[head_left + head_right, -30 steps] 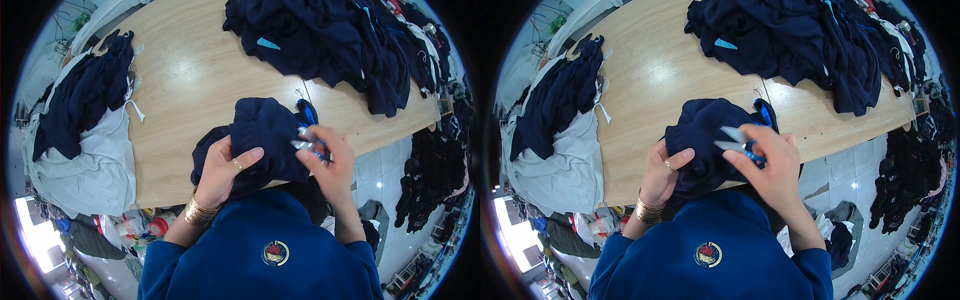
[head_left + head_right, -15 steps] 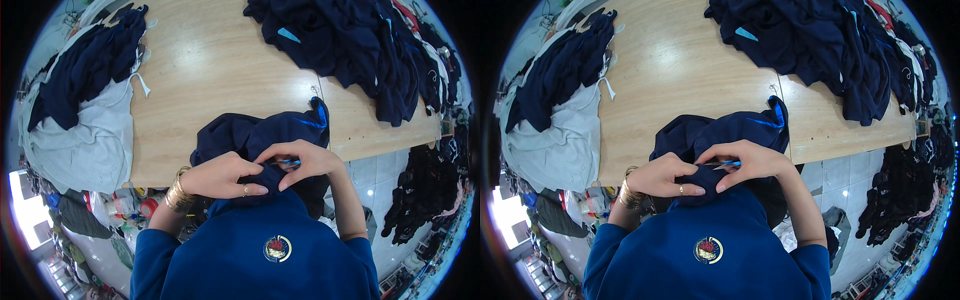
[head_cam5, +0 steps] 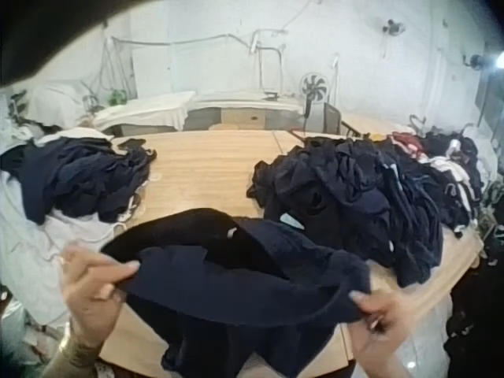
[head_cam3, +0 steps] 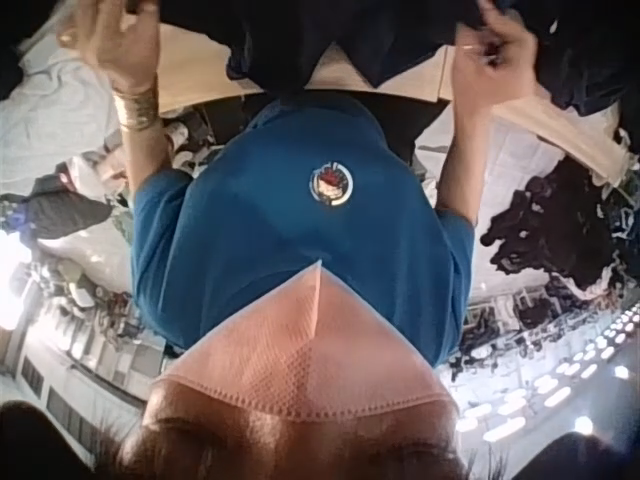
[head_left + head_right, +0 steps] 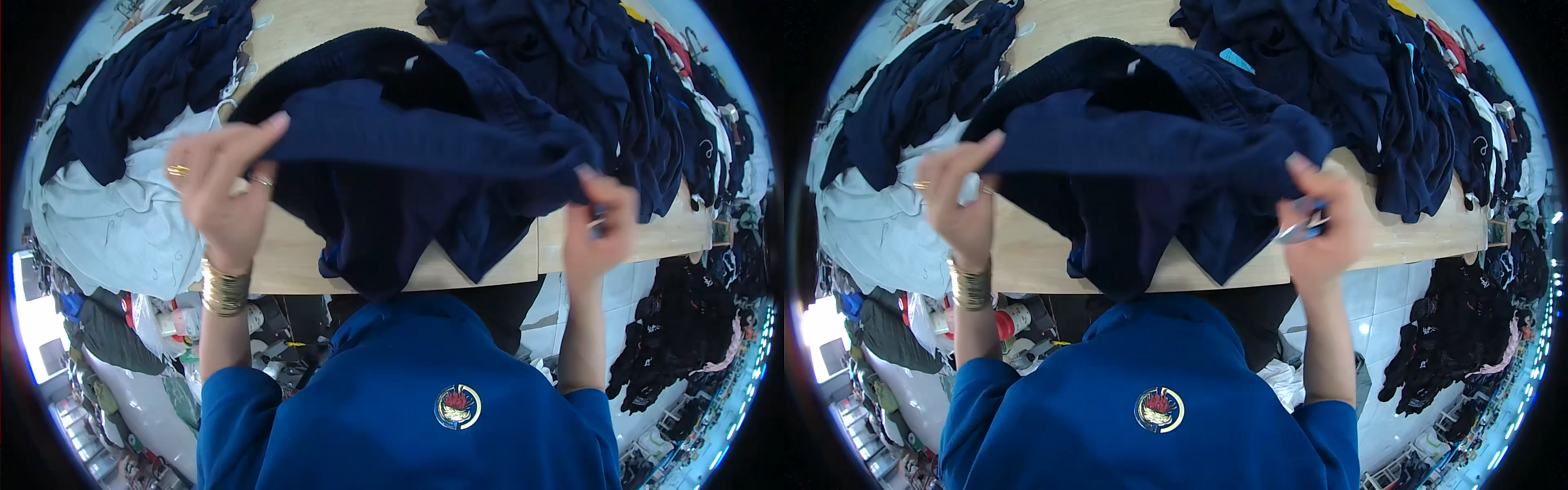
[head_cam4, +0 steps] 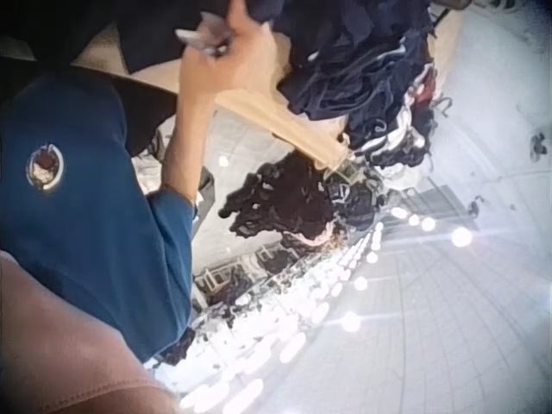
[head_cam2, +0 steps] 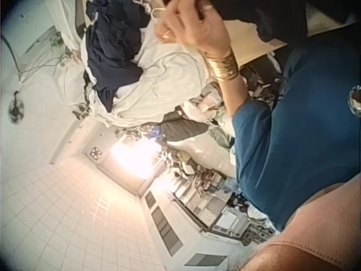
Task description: Trimming loose threads from blue garments using thread snips.
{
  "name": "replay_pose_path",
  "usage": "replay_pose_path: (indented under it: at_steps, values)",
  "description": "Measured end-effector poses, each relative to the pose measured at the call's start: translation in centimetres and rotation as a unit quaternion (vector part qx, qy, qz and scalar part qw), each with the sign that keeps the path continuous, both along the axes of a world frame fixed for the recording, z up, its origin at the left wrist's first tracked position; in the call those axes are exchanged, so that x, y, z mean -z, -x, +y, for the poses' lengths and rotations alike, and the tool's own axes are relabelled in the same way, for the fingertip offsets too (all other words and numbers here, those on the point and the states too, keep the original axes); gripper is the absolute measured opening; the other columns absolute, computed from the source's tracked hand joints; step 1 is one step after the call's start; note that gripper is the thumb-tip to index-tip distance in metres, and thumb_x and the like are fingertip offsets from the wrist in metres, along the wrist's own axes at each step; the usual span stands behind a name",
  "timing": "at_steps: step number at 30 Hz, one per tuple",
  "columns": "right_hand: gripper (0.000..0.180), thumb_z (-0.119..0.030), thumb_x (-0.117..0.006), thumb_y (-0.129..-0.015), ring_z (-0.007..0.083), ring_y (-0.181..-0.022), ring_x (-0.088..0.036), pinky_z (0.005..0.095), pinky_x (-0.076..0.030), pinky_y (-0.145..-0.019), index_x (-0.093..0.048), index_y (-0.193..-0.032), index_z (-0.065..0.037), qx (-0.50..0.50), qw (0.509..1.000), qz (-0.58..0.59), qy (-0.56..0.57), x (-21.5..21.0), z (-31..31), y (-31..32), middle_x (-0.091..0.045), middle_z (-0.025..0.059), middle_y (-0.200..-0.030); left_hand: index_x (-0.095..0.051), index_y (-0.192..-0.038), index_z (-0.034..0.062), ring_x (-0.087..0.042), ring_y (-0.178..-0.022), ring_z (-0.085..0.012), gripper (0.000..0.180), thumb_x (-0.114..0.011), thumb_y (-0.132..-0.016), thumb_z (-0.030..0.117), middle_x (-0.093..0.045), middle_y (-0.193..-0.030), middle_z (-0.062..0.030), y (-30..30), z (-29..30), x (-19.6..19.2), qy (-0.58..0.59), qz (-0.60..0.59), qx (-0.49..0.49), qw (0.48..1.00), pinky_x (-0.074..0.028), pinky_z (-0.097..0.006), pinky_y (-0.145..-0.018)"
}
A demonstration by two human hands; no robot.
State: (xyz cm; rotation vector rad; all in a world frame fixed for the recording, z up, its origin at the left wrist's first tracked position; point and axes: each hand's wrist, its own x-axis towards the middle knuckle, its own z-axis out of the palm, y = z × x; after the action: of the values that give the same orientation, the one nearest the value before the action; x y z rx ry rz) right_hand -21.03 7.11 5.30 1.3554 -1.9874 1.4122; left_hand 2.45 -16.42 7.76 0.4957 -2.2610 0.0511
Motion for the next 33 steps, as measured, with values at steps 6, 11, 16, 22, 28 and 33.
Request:
replay_pose_path:
  at_steps: [6, 11, 16, 22, 28, 33]
  values:
    - [0.018, 0.002, -0.061, -0.069, 0.0247, -0.066, -0.06, 0.031, -0.047, -0.06, -0.06, -0.086, -0.006, 0.021, 0.938, -0.103, -0.329, 9.7, 3.8, -1.3, -0.061, 0.0073, -0.08, -0.064, -0.08, 0.0144, -0.056, -0.079, -0.0152, 0.006, -0.066, -0.074, 0.014, -0.061, -0.084, 0.002, -4.2, 3.8, 11.7, -0.271, -0.226, 0.038, 0.935, -0.033, -0.034, -0.082]
    - [0.011, -0.008, -0.064, -0.078, 0.0196, -0.069, -0.059, 0.029, -0.046, -0.062, -0.06, -0.087, -0.005, 0.128, 0.928, -0.218, -0.274, 7.6, 2.7, 0.4, -0.059, 0.0092, -0.078, -0.065, -0.09, 0.0073, -0.057, -0.069, -0.0169, 0.013, -0.064, -0.076, 0.009, -0.061, -0.084, -0.0058, -3.0, 3.0, 11.1, -0.414, -0.066, -0.024, 0.907, -0.042, -0.03, -0.07]
    - [0.023, -0.017, -0.067, -0.074, 0.0287, -0.074, -0.06, 0.0352, -0.049, -0.065, -0.06, -0.092, -0.006, 0.031, 0.963, -0.104, -0.246, 7.6, -3.0, -2.2, -0.055, 0.0083, -0.083, -0.062, -0.097, 0.0031, -0.056, -0.088, -0.0248, 0.023, -0.065, -0.077, 0.012, -0.06, -0.093, -0.0109, 2.4, 2.4, 9.9, -0.223, 0.007, -0.044, 0.974, -0.043, -0.035, -0.08]
    - [0.025, -0.015, -0.065, -0.074, 0.0305, -0.069, -0.061, 0.0357, -0.05, -0.062, -0.061, -0.096, -0.005, 0.09, 0.92, -0.092, -0.371, 13.6, -2.9, 0.6, -0.055, 0.006, -0.073, -0.054, -0.115, 0.0029, -0.055, -0.098, -0.0314, 0.041, -0.063, -0.079, 0.022, -0.06, -0.1, -0.0156, 1.3, -1.5, 16.6, -0.442, -0.145, -0.048, 0.884, -0.042, -0.035, -0.086]
    - [0.011, -0.022, -0.053, -0.089, 0.0042, -0.041, -0.035, 0.0181, -0.026, -0.041, -0.056, -0.081, -0.013, -0.12, 0.608, -0.777, 0.113, 9.2, 0.2, 3.8, -0.053, -0.0049, -0.063, -0.055, -0.109, -0.0004, -0.058, -0.099, -0.0184, 0.032, -0.044, -0.094, 0.026, -0.061, -0.109, -0.0086, -0.7, -0.9, 14.0, -0.873, 0.218, 0.115, 0.42, -0.044, -0.03, -0.088]
    - [0.016, -0.023, -0.049, -0.091, 0.0049, -0.044, -0.035, 0.0205, -0.027, -0.043, -0.055, -0.081, -0.012, -0.092, 0.594, -0.783, 0.157, 8.2, 1.2, 2.9, -0.053, -0.0044, -0.062, -0.056, -0.11, 0.0029, -0.056, -0.102, -0.0206, 0.036, -0.039, -0.095, 0.031, -0.061, -0.109, -0.0076, -1.9, -0.4, 14.4, -0.872, 0.324, 0.166, 0.328, -0.041, -0.034, -0.091]
